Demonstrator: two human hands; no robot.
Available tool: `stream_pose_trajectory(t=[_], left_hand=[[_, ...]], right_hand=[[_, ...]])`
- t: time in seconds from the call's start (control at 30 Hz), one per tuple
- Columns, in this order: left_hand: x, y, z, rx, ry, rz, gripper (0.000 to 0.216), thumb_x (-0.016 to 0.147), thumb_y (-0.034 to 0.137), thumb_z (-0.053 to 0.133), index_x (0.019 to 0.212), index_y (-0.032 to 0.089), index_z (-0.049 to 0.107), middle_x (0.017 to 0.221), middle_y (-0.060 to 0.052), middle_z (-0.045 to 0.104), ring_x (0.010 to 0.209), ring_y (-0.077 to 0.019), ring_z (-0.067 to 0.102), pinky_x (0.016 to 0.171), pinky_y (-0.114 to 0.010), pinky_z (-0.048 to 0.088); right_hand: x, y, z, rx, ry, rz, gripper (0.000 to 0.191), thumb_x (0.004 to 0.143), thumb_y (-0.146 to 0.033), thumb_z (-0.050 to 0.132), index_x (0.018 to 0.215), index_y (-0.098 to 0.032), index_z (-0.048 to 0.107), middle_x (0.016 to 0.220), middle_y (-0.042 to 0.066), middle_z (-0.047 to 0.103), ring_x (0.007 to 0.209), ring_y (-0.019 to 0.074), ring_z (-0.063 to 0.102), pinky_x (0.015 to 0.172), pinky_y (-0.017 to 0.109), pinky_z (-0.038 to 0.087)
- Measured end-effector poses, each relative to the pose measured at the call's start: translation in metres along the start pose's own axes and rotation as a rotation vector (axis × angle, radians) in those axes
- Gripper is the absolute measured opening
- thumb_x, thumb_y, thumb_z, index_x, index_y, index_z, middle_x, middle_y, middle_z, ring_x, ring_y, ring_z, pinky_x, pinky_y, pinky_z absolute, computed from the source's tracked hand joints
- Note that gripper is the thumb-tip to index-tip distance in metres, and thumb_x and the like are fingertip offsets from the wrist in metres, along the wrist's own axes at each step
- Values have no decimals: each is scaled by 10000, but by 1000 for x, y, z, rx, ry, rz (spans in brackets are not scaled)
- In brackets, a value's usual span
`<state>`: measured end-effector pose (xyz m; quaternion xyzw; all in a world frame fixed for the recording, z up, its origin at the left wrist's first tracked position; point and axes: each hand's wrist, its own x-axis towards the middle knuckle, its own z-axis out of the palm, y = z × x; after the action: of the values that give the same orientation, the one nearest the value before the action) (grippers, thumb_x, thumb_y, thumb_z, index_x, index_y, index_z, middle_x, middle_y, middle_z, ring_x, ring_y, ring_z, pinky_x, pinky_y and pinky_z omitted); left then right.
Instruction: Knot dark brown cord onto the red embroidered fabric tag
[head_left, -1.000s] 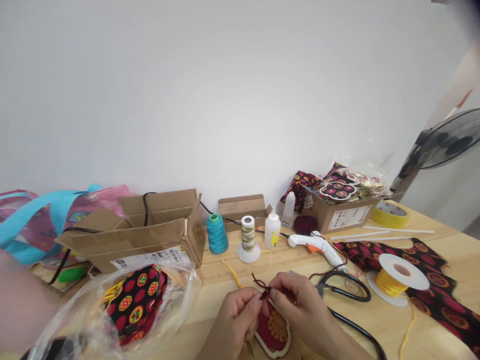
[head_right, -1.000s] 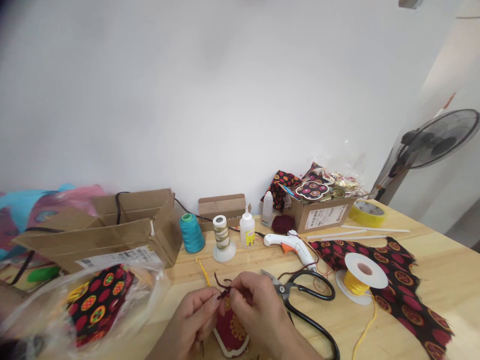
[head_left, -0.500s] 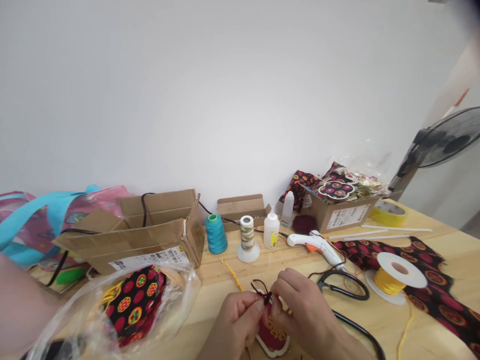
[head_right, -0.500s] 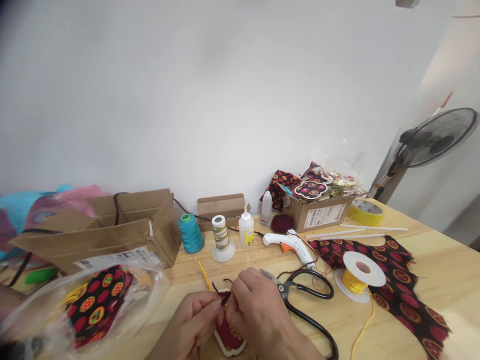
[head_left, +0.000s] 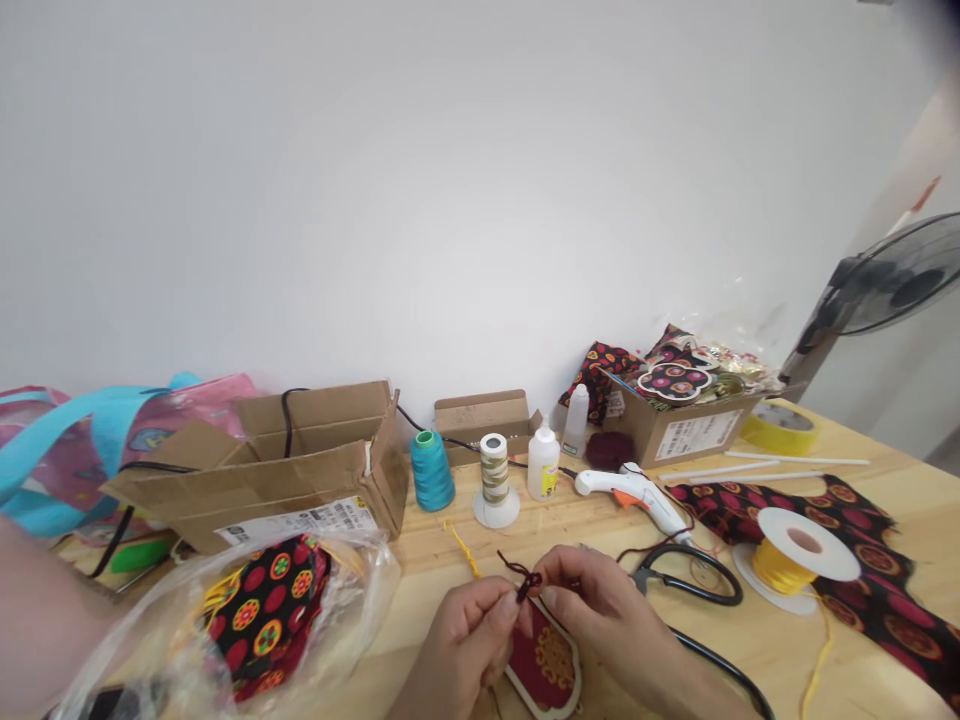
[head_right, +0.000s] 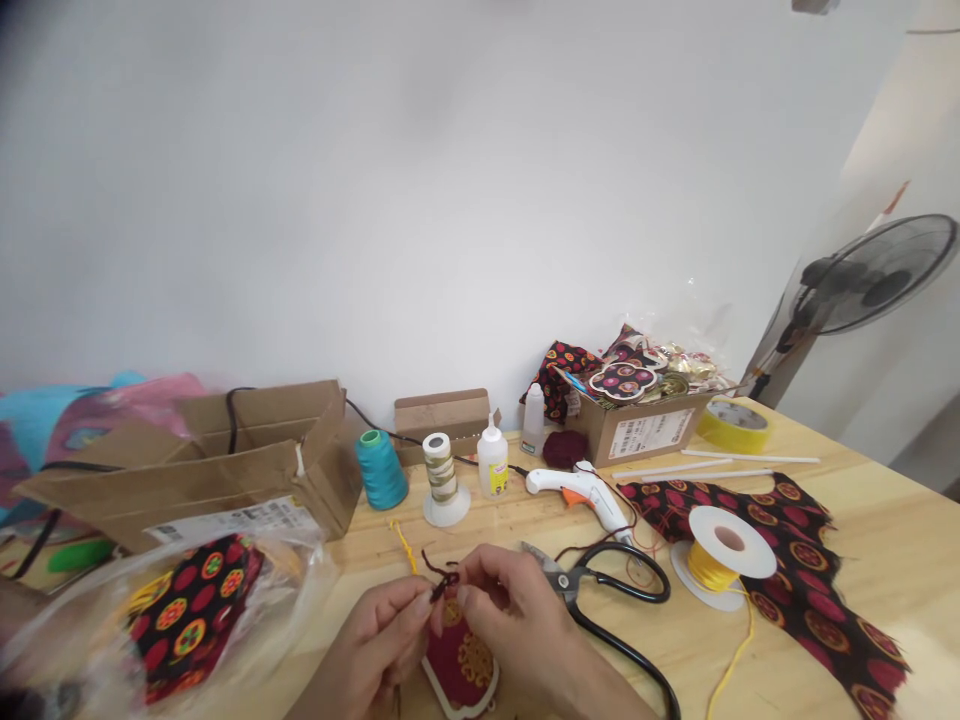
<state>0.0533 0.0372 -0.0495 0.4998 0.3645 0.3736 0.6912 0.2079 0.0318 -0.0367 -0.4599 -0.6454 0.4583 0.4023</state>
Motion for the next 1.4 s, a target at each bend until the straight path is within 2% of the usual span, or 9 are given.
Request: stream_pose_trajectory(t=[0.37, 0.43, 0.5, 0.6, 0.93, 1.03, 1.23, 1.3, 1.4], left_hand=[[0, -2, 2, 99, -4, -1, 347, 732, 477, 497, 622, 148, 492, 397, 110, 278, 370, -49, 174, 380, -217, 102], [-1, 0, 3, 127, 7, -4, 365, 717, 496, 501, 616, 145, 500, 397, 108, 278, 366, -48, 172, 379, -218, 99], [-1, 2, 3, 161, 13, -3, 378, 705, 503, 509, 596, 141, 502, 405, 100, 294, 373, -49, 185, 383, -219, 104], [-2, 3, 3, 197, -11, -17, 383, 712, 503, 499, 582, 143, 497, 408, 91, 307, 380, -52, 205, 386, -219, 112], [-2, 2, 1, 196, -56, -7, 365, 737, 463, 490, 558, 145, 480, 432, 81, 323, 388, -48, 210, 383, -215, 107], [-2, -1, 1, 167, -36, -8, 370, 728, 481, 493, 575, 143, 499, 387, 95, 309, 356, -43, 202, 368, -211, 105], [-2, -3, -1, -88, 80, -119, 369, 662, 499, 559, 742, 138, 556, 381, 115, 286, 355, -38, 156, 354, -180, 80], [-1, -2, -1, -42, 67, -76, 384, 644, 483, 595, 792, 129, 587, 388, 106, 318, 367, -41, 221, 363, -162, 153], [0, 1, 2, 92, 13, -1, 308, 688, 424, 586, 709, 120, 629, 480, 38, 491, 485, -80, 426, 489, -180, 338]], right_hand=[[0, 0, 3, -285, 87, -90, 210, 799, -173, 394, 663, -166, 555, 559, -14, 563, 511, 106, 489, 462, 183, 350], [0, 3, 5, -433, 157, -154, 183, 767, -140, 407, 639, -169, 534, 542, -15, 533, 491, 108, 467, 453, 192, 334], [1, 4, 6, -585, 241, -287, 165, 724, -100, 410, 608, -169, 505, 539, -12, 497, 495, 115, 451, 463, 205, 328], [0, 4, 8, -704, 279, -465, 167, 703, -69, 386, 609, -166, 485, 559, 5, 487, 522, 128, 451, 480, 216, 336], [2, 0, 3, -901, 264, -584, 193, 672, -21, 389, 596, -165, 492, 558, 21, 504, 527, 139, 441, 467, 223, 303], [2, 1, 2, -813, 240, -534, 181, 683, -40, 386, 610, -166, 494, 565, 17, 506, 530, 135, 449, 477, 220, 321], [-1, 0, -1, -429, 99, -177, 181, 764, -132, 394, 627, -176, 503, 511, -39, 486, 466, 92, 422, 434, 177, 311], [-1, 0, -1, -348, 73, -118, 173, 759, -136, 401, 630, -173, 510, 507, -45, 475, 462, 88, 408, 421, 173, 293], [0, 0, -1, -220, 53, -56, 154, 743, -155, 428, 609, -169, 502, 508, -45, 456, 478, 90, 398, 428, 177, 288]])
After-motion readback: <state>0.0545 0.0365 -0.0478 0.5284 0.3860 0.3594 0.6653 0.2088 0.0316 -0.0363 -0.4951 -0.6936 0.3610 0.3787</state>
